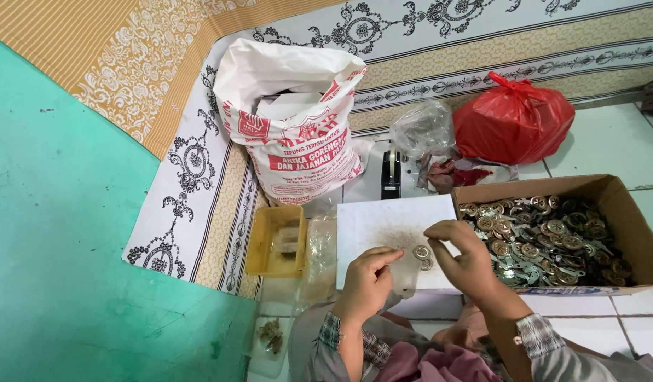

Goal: Sorting and arranging small metal decorative components from a box onto a white board, followed by using a tape dispenser.

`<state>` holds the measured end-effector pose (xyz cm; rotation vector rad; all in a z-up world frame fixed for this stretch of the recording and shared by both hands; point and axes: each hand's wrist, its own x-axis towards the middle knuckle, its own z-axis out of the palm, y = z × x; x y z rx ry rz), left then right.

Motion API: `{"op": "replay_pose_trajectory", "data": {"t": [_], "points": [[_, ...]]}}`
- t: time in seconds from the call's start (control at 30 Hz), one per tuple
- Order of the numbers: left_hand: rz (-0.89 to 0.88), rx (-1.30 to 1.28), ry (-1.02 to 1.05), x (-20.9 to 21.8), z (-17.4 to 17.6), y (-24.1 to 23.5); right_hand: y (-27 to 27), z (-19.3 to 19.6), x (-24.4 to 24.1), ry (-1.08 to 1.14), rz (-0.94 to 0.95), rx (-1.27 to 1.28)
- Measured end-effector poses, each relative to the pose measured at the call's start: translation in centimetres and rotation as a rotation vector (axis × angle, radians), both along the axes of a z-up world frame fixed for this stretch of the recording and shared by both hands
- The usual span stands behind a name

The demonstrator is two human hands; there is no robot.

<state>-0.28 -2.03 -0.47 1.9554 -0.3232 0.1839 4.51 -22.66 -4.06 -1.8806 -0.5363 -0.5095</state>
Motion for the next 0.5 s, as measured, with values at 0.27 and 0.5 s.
{"op": "replay_pose_trajectory", "data": {"t": [0.27,0.5], "points": [[-0.014,-0.042,-0.173,-0.5,4.3,0.2,-1.9,-11.9,4.1,0.461,-0.207,-0.268],[0.009,0.008,-0.106,0.5,1.7,0.7,0.0,-14.8,5.2,0.713,-0.217,-0.805]]}}
